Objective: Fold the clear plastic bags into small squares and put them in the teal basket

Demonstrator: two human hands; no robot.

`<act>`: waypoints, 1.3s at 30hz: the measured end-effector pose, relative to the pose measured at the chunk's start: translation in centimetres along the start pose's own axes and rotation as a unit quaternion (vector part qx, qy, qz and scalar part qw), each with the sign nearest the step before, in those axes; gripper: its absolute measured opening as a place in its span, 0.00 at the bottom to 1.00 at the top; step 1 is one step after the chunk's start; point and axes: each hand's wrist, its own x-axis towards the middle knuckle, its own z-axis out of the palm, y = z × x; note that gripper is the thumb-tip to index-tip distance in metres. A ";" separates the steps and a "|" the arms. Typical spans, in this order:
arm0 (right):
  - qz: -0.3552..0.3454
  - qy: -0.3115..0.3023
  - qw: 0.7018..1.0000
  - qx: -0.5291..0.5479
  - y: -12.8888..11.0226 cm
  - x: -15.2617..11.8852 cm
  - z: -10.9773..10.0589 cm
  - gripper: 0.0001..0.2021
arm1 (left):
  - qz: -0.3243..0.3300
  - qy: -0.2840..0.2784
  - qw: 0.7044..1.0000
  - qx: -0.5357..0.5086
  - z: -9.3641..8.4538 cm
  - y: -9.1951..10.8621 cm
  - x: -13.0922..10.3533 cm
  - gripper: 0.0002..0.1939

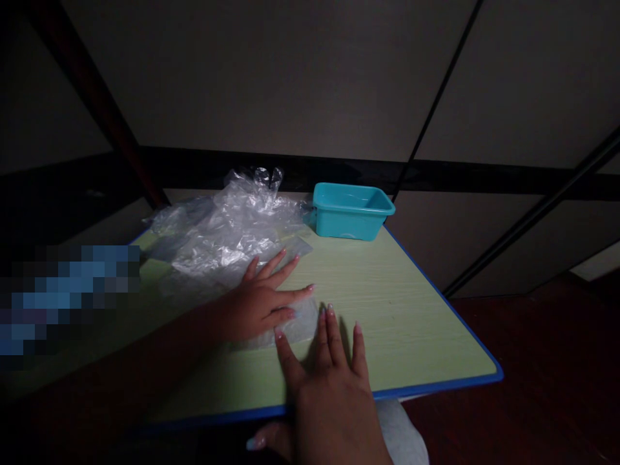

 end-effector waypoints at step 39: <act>0.012 0.046 0.999 -0.015 0.0 -0.7 1.3 0.53 | 0.083 0.082 0.992 -0.040 -2.9 -0.6 -1.1 0.23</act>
